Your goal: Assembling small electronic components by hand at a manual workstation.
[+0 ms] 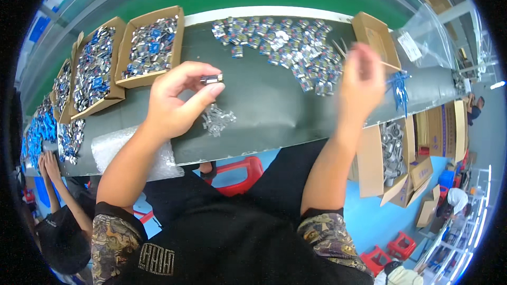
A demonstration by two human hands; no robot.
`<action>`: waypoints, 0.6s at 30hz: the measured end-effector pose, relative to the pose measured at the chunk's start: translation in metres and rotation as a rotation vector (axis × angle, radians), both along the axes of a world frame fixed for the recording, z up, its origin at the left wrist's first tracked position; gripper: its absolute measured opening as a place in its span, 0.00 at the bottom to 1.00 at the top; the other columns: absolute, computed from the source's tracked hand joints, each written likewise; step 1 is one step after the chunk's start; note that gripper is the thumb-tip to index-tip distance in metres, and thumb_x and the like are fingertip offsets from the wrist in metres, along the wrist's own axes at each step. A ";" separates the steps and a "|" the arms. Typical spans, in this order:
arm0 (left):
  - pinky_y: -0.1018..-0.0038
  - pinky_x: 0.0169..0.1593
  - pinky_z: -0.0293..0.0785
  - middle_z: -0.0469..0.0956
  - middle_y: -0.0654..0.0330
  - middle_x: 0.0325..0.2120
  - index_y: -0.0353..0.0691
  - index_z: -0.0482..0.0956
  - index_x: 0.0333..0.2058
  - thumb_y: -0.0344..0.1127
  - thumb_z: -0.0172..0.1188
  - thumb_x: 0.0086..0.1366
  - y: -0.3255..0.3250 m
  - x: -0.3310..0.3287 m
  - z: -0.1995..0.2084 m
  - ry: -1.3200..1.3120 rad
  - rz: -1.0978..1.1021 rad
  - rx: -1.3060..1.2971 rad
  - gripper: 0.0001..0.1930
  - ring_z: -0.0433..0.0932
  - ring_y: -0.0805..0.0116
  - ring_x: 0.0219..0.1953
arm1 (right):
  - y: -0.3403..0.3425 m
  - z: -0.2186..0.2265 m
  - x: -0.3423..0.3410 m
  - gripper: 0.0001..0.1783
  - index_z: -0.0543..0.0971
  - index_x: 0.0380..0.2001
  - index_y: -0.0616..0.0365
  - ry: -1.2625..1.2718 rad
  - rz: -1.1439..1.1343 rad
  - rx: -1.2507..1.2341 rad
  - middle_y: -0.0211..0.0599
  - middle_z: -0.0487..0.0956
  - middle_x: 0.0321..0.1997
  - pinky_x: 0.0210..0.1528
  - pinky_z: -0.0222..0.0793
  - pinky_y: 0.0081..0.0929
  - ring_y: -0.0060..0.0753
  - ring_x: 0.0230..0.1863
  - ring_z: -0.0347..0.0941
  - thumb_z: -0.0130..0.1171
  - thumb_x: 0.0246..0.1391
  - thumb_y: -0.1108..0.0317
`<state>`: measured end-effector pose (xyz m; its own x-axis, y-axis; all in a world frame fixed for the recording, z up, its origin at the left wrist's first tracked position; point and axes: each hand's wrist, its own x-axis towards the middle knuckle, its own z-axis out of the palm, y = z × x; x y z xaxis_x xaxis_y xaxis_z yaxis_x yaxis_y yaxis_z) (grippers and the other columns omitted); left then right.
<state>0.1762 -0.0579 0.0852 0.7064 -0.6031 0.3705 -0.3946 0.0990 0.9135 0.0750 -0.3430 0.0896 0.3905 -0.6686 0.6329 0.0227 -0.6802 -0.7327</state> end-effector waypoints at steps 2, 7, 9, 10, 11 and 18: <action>0.83 0.32 0.72 0.80 0.65 0.29 0.36 0.80 0.39 0.29 0.66 0.60 0.004 0.003 -0.001 0.071 0.022 -0.018 0.09 0.75 0.83 0.27 | 0.066 -0.002 0.001 0.10 0.82 0.40 0.61 0.318 0.243 -0.054 0.34 0.82 0.37 0.39 0.71 0.22 0.23 0.34 0.76 0.63 0.52 0.74; 0.81 0.34 0.74 0.78 0.62 0.35 0.34 0.77 0.45 0.30 0.61 0.66 0.006 0.014 -0.003 0.244 -0.053 -0.041 0.11 0.76 0.78 0.32 | 0.129 0.004 -0.004 0.13 0.82 0.36 0.60 0.435 0.849 -0.140 0.35 0.79 0.31 0.34 0.71 0.27 0.31 0.31 0.76 0.68 0.43 0.77; 0.81 0.33 0.73 0.79 0.63 0.34 0.34 0.77 0.45 0.31 0.60 0.66 0.002 0.013 -0.007 0.254 -0.048 -0.043 0.11 0.76 0.79 0.31 | 0.127 0.000 -0.003 0.12 0.82 0.34 0.60 0.490 0.899 -0.211 0.36 0.79 0.31 0.34 0.71 0.28 0.33 0.30 0.75 0.68 0.43 0.78; 0.81 0.33 0.73 0.79 0.64 0.33 0.35 0.78 0.45 0.32 0.60 0.67 0.002 0.012 -0.009 0.258 -0.044 -0.049 0.10 0.76 0.79 0.30 | 0.124 -0.003 -0.003 0.11 0.82 0.33 0.59 0.543 0.946 -0.290 0.36 0.79 0.31 0.34 0.71 0.29 0.34 0.30 0.75 0.68 0.43 0.78; 0.81 0.32 0.73 0.80 0.64 0.31 0.37 0.80 0.43 0.32 0.61 0.65 0.002 0.011 -0.012 0.050 -0.013 0.030 0.10 0.76 0.80 0.29 | 0.121 -0.007 -0.003 0.09 0.81 0.31 0.59 0.577 0.942 -0.300 0.37 0.78 0.31 0.33 0.71 0.29 0.37 0.30 0.75 0.68 0.42 0.77; 0.76 0.27 0.75 0.82 0.58 0.30 0.36 0.81 0.40 0.30 0.69 0.56 -0.011 0.015 -0.004 -0.751 0.029 -0.096 0.13 0.79 0.71 0.22 | 0.136 -0.019 -0.029 0.09 0.79 0.29 0.59 0.601 0.987 -0.099 0.36 0.76 0.27 0.32 0.70 0.29 0.36 0.29 0.75 0.69 0.42 0.76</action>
<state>0.1912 -0.0688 0.0811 0.2586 -0.5290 0.8083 -0.9109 0.1450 0.3863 0.0465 -0.2068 0.0709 0.9701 0.1364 0.2007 0.2417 -0.6156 -0.7501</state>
